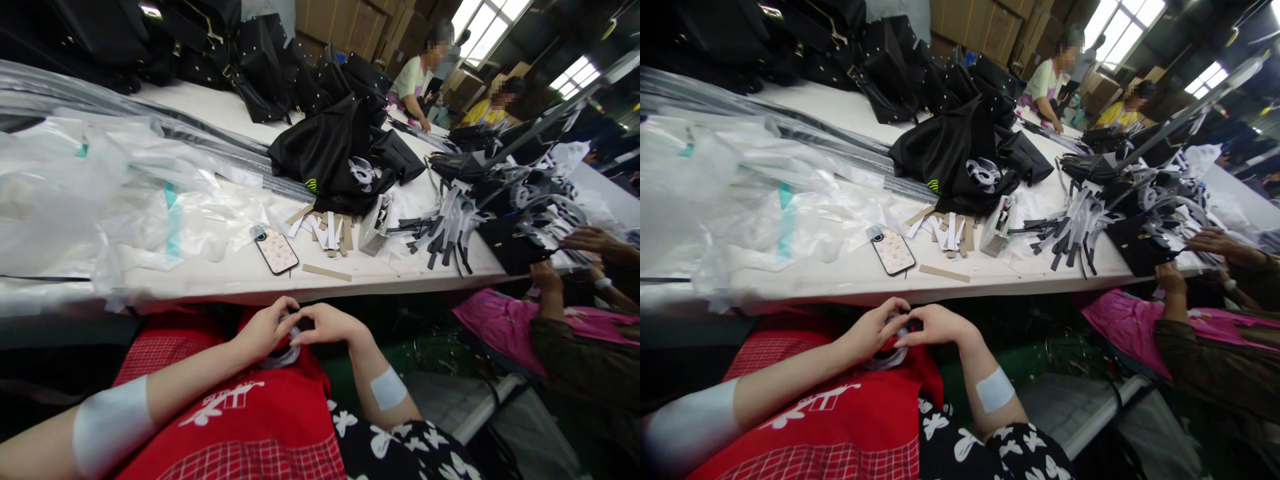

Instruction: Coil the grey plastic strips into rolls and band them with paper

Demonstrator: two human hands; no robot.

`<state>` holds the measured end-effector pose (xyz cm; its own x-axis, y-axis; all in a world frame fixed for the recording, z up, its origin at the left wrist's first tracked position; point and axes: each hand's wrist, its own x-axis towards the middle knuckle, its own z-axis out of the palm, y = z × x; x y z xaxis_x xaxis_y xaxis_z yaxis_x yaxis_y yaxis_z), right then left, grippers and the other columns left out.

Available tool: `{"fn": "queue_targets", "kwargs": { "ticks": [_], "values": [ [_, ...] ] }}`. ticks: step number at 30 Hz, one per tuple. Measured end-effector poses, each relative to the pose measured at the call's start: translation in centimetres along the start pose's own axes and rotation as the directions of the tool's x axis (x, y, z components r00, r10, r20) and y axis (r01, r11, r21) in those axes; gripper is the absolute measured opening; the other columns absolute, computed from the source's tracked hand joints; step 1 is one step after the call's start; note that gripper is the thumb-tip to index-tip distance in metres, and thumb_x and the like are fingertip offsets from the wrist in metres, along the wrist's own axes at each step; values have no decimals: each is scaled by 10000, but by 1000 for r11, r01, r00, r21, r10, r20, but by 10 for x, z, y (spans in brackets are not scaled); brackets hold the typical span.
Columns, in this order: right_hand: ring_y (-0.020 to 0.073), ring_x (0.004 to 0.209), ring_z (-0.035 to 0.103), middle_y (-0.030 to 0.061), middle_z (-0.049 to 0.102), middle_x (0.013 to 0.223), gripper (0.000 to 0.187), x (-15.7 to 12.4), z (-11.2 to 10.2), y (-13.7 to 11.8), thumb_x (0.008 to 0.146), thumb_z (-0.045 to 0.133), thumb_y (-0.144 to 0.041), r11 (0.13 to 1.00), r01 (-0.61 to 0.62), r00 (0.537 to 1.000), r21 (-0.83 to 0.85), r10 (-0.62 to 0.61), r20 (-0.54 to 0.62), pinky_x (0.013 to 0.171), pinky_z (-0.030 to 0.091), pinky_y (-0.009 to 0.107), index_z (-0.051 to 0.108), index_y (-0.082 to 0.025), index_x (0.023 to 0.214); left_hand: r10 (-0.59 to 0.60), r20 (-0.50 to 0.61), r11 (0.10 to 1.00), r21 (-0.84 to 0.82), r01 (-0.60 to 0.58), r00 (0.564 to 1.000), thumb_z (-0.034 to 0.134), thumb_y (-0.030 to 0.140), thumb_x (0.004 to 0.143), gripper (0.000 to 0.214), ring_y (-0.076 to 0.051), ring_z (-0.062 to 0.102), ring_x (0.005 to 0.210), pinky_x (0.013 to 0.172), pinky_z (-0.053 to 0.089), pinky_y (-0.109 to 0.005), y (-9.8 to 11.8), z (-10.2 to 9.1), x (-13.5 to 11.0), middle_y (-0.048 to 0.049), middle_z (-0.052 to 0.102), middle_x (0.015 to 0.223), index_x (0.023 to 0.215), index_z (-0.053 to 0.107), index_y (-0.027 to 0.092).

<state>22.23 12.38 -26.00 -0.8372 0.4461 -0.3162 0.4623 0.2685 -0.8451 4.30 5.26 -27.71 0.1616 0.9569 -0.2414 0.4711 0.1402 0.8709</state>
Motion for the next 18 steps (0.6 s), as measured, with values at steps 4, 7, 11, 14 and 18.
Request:
{"fn": "queue_targets", "kwargs": {
  "ticks": [4,7,11,14,18],
  "values": [
    [171,829,594,53,670,885,271,-11,-27,25,903,518,-372,986,-118,839,-118,36,-542,798,458,282,671,-161,975,-116,-17,973,-204,110,993,441,540,848,366,-132,480,515,525,402,-234,-15,-4,-9,49,512,564,795,573,203],
    [226,1027,543,107,621,1067,284,-11,-40,48,863,578,-297,900,-280,692,-333,-51,-720,950,414,362,635,-167,1109,-214,-1,935,-291,205,977,471,595,811,409,-114,392,434,435,328,-219,-22,-4,-14,73,426,487,744,565,203],
    [238,1057,514,117,585,1119,335,-6,-45,64,867,604,-317,787,-368,733,-495,-82,-676,952,415,366,620,-186,1174,-239,16,914,-335,231,971,471,628,794,443,-110,345,382,394,278,-222,-24,-1,-18,85,398,438,769,601,205],
    [229,1015,520,108,598,1072,276,-1,-47,64,900,573,-332,714,-393,778,-579,-78,-624,903,426,343,638,-202,1135,-208,32,924,-321,207,978,480,607,804,430,-107,346,388,402,278,-221,-22,1,-17,85,390,439,766,613,200],
    [219,963,526,105,619,1000,196,4,-49,60,934,507,-241,607,-414,820,-679,-75,-568,861,418,315,650,-196,1061,-171,37,935,-309,174,985,492,588,805,414,-99,348,410,417,294,-217,-20,2,-16,78,407,473,725,593,194]
  ]
}}
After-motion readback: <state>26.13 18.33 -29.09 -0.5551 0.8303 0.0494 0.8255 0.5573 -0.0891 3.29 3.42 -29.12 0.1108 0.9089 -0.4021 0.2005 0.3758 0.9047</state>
